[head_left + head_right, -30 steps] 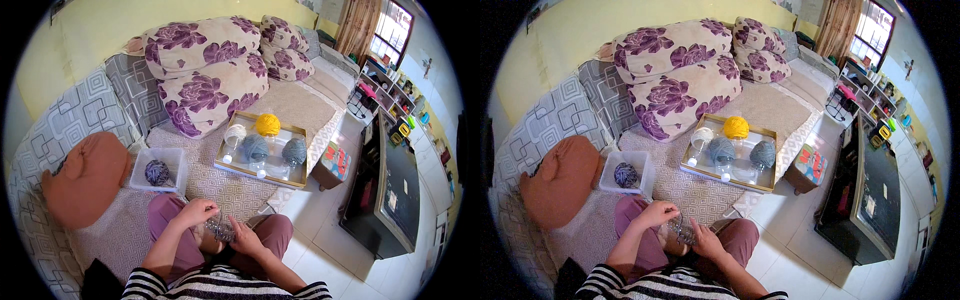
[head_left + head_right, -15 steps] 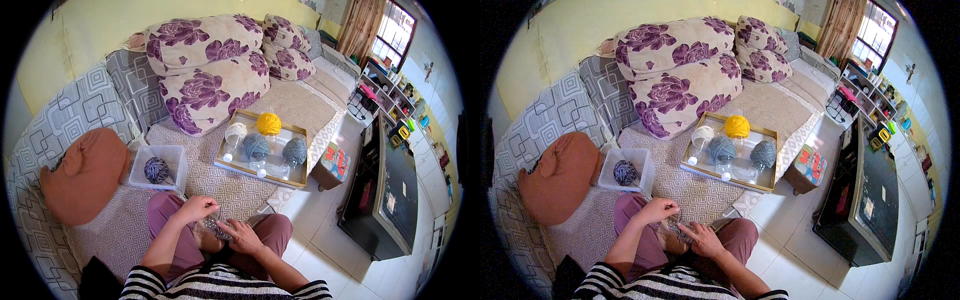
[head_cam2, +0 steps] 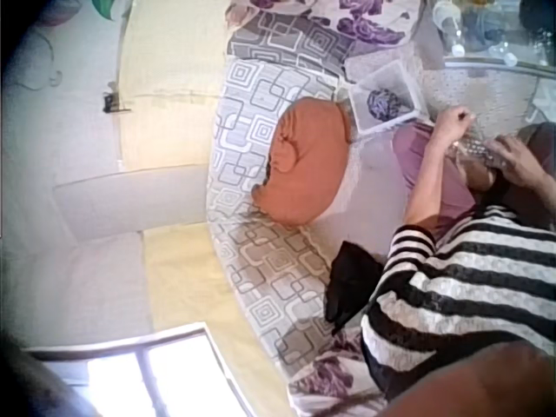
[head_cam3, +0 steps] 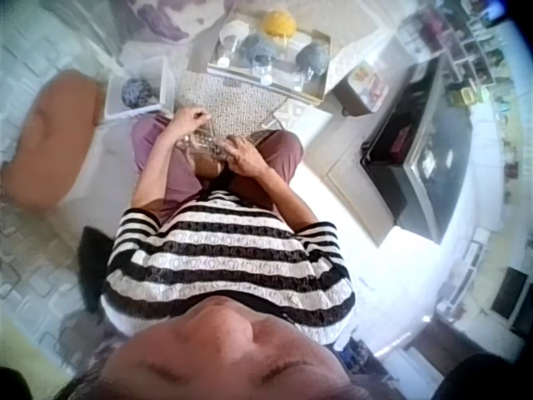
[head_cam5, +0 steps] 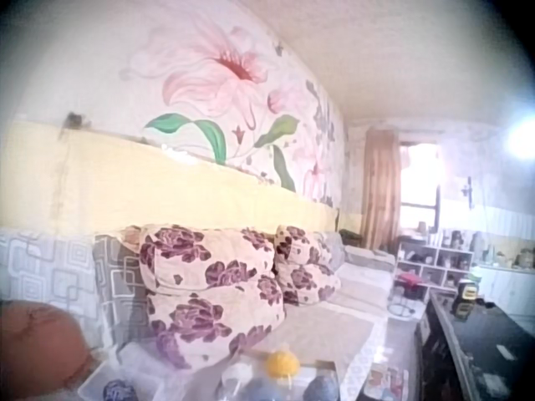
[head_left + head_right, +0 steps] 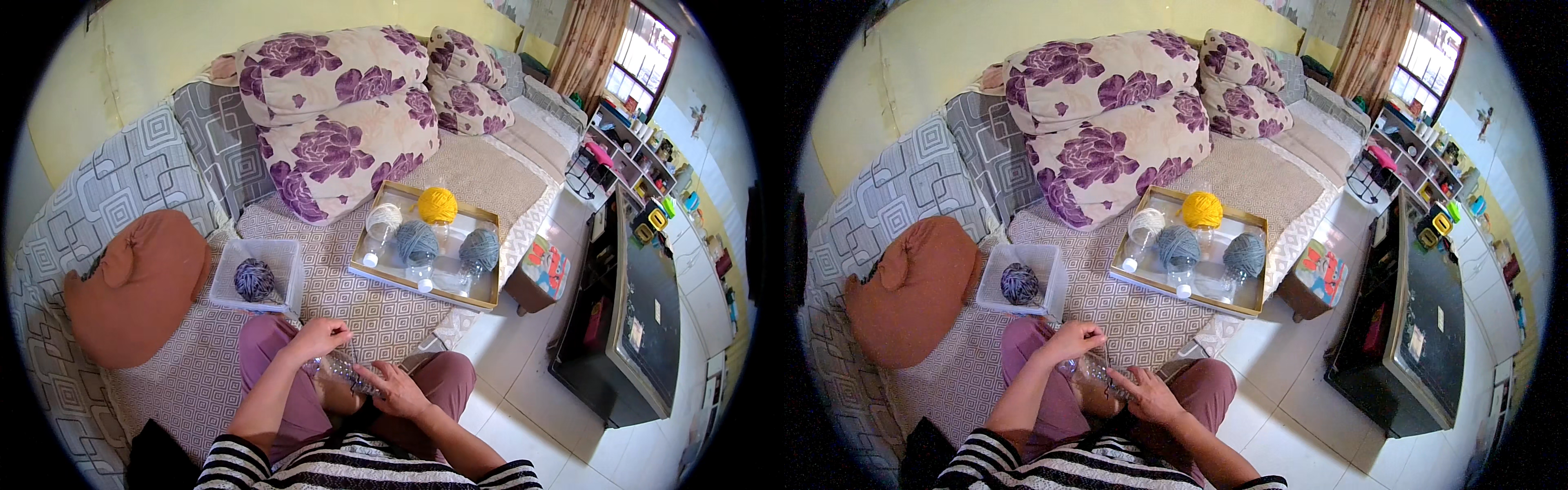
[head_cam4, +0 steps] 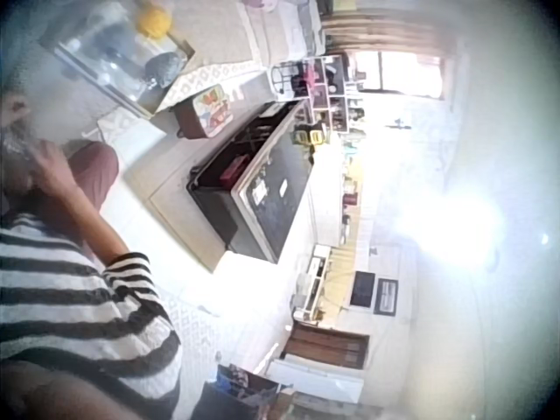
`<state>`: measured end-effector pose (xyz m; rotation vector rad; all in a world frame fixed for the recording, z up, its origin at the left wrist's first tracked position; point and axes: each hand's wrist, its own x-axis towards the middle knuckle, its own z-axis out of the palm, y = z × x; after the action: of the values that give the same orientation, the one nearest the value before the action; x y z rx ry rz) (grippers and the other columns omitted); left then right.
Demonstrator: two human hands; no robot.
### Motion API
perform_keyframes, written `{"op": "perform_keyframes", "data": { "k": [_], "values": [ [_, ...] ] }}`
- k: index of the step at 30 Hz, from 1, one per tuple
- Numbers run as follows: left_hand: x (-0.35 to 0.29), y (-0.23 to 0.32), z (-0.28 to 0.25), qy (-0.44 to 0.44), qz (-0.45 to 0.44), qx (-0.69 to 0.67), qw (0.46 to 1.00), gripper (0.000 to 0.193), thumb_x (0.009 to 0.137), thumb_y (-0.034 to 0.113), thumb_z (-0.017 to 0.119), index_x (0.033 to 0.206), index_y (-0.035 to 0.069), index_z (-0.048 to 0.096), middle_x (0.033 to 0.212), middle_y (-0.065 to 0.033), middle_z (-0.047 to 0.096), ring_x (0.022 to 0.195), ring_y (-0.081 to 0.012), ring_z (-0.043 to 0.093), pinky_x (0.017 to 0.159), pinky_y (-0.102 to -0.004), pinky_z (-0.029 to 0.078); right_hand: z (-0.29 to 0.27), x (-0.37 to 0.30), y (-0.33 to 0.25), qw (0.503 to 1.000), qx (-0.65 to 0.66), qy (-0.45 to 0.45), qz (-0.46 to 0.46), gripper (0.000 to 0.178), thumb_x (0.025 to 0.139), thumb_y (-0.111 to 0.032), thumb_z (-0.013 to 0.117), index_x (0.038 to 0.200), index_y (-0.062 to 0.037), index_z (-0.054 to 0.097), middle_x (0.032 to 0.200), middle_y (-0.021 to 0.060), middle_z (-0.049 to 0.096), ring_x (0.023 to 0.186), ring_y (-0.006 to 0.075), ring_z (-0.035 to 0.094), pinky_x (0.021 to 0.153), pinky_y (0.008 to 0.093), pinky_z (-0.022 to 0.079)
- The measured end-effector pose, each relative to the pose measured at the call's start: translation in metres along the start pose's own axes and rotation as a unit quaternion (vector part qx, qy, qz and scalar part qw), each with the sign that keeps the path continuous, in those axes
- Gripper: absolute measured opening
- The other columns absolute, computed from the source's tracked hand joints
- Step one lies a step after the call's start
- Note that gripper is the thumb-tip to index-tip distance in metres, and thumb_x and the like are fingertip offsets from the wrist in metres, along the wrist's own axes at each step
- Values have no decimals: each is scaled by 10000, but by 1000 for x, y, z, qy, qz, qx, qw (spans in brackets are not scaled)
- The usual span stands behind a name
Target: The person organizes yarn by placing balls of yarn into plastic bottles and then arranging them on a tray.
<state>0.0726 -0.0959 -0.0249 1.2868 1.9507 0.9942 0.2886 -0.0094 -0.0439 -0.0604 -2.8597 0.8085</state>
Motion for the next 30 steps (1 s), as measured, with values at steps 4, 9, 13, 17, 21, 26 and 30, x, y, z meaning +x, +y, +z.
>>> {"op": "perform_keyframes", "data": {
  "k": [4, 9, 13, 17, 21, 26, 30],
  "values": [
    [0, -9, 3, 6, -1, -11, 1000, 194, 784, 234, 599, 811, 42, 613, 650, -75, 593, 586, -140, 549, 572, -288, 431, 3, -2, 1, 1000, 8, 13, -11, 804, 608, -74, 607, 1331, -162, 267, 1093, 183, 442, 984, 348, 465, 853, 397, 400],
    [4, -24, 6, -28, -8, -28, 999, 204, 780, 246, 602, 830, 49, 621, 665, -73, 600, 610, -137, 559, 587, -283, 435, 3, -3, -2, 998, 44, 51, -2, 803, 590, -55, 580, 1324, -71, 254, 1071, 183, 453, 972, 340, 474, 857, 390, 397],
    [9, -12, 1, -85, -9, 22, 996, 213, 775, 257, 603, 842, 57, 631, 689, -72, 613, 624, -142, 565, 603, -287, 441, 5, -4, -1, 998, 43, 34, 26, 814, 586, -53, 576, 1330, -67, 246, 1077, 179, 453, 972, 341, 475, 858, 387, 397],
    [13, -8, -2, -121, -21, 41, 992, 214, 775, 266, 604, 838, 64, 637, 708, -66, 625, 638, -145, 569, 616, -292, 446, 3, -2, 0, 998, 44, 37, 2, 829, 588, -61, 595, 1340, -134, 254, 1106, 186, 449, 983, 340, 474, 854, 395, 397],
    [16, -20, 2, -132, -24, 0, 991, 207, 784, 267, 601, 828, 69, 640, 710, -44, 627, 649, -123, 565, 621, -281, 445, 5, -3, 2, 1000, 14, 19, -5, 815, 612, -81, 617, 1339, -199, 270, 1135, 190, 443, 991, 340, 475, 849, 401, 399],
    [18, -27, 2, -152, -50, -128, 979, 216, 802, 248, 589, 807, 37, 633, 711, -18, 626, 660, -90, 551, 621, -256, 443, 1, -6, 4, 999, 49, 12, -9, 758, 634, -103, 634, 1319, -189, 320, 1130, 185, 451, 996, 340, 474, 854, 400, 398],
    [23, -36, 2, -169, -100, -116, 974, 217, 826, 228, 560, 791, 25, 630, 689, -18, 614, 644, -102, 541, 615, -252, 443, -15, -9, -9, 973, 229, 32, 4, 696, 643, -103, 652, 1283, -123, 378, 1135, 166, 461, 1032, 320, 468, 886, 376, 385]
  ]
}}
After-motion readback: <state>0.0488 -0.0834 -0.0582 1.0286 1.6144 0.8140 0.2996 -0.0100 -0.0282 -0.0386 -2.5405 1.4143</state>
